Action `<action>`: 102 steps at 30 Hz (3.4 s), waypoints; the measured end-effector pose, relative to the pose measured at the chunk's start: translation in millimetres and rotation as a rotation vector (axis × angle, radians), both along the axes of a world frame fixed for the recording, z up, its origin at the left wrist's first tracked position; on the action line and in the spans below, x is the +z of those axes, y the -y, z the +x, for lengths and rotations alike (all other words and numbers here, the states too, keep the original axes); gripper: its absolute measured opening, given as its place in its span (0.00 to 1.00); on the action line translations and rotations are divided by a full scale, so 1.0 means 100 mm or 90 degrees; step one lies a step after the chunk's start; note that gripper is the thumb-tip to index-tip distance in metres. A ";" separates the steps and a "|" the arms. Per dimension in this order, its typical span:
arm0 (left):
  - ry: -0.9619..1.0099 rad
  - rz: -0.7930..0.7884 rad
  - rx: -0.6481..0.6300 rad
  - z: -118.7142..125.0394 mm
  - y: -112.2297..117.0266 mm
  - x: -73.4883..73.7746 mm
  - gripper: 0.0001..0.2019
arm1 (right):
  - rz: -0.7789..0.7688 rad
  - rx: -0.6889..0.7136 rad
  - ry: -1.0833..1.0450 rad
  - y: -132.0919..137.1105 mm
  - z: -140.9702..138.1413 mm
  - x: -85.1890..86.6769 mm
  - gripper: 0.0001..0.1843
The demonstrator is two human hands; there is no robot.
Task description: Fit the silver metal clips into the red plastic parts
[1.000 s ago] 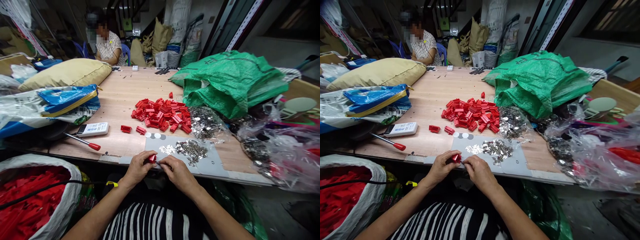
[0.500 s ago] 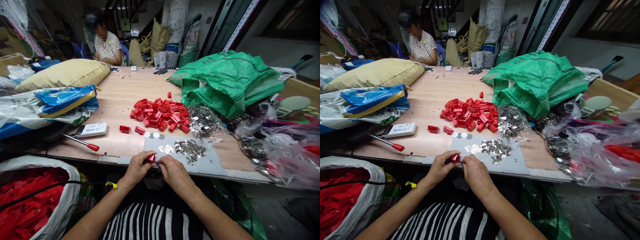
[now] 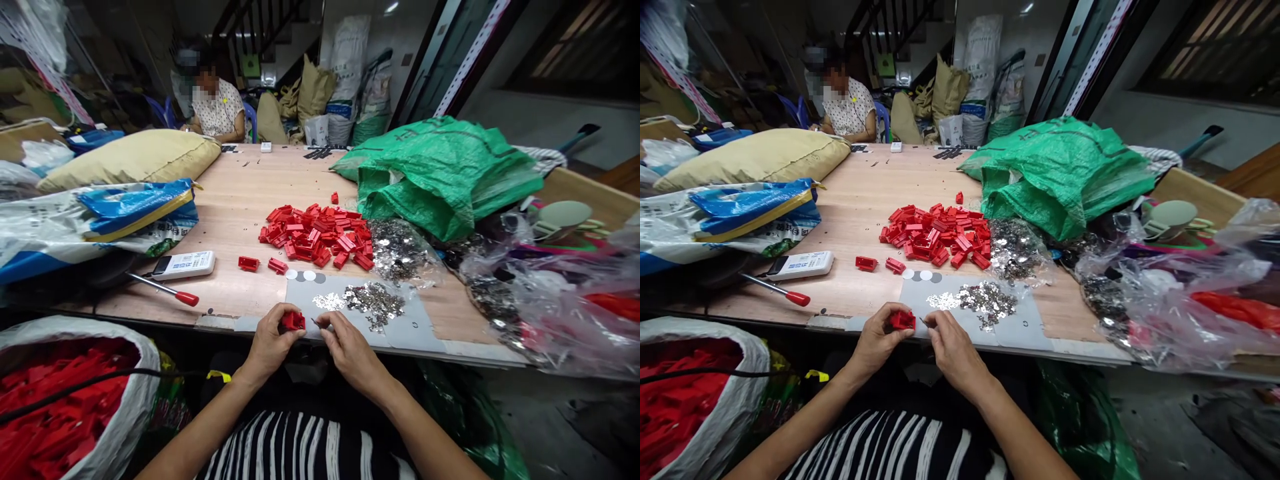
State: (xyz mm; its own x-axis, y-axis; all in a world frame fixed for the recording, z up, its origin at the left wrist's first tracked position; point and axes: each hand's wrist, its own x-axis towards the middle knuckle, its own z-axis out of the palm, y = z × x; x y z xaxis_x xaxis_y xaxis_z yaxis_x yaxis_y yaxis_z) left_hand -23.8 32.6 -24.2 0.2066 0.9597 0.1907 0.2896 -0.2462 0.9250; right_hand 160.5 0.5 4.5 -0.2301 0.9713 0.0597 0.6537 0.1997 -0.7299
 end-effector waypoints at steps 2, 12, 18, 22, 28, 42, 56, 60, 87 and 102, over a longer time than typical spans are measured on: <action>0.021 -0.006 0.012 0.01 0.02 0.02 0.13 | -0.037 0.003 -0.047 0.02 0.02 0.01 0.08; 0.067 -0.007 0.000 0.04 0.09 0.10 0.14 | -0.100 0.029 -0.077 0.08 0.06 0.11 0.17; 0.087 0.010 -0.006 0.03 0.12 0.07 0.14 | -0.108 0.034 -0.084 0.11 0.07 0.10 0.17; 0.105 0.012 -0.008 0.04 0.14 0.08 0.15 | -0.108 0.033 -0.094 0.12 0.07 0.08 0.17; 0.460 -0.317 -0.036 0.12 0.17 0.26 0.15 | -0.073 0.064 -0.131 0.13 0.05 0.13 0.24; 0.776 -0.634 -0.018 0.14 0.20 0.27 0.04 | -0.038 0.106 -0.135 0.08 -0.03 0.15 0.22; 0.865 -0.679 0.065 0.18 0.25 0.36 0.08 | 0.050 0.080 -0.062 0.04 -0.09 0.16 0.19; 0.880 -0.658 0.059 0.19 0.27 0.35 0.08 | 0.136 0.055 -0.019 0.01 -0.11 0.15 0.17; 0.936 -0.635 0.085 0.10 0.25 0.37 0.10 | 0.170 0.074 0.000 -0.09 -0.23 0.14 0.16; 0.559 -0.223 0.354 -0.34 -0.03 0.19 0.13 | 0.092 -0.009 0.171 -0.96 -0.47 0.17 0.15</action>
State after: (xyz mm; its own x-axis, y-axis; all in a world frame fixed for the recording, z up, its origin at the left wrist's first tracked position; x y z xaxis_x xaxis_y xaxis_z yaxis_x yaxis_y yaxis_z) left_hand -57.7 36.1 -5.1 -0.3462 0.9063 -0.2423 -0.5159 0.0319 0.8561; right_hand 113.7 96.9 21.9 -0.2426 0.9605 0.1364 0.8227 0.2782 -0.4957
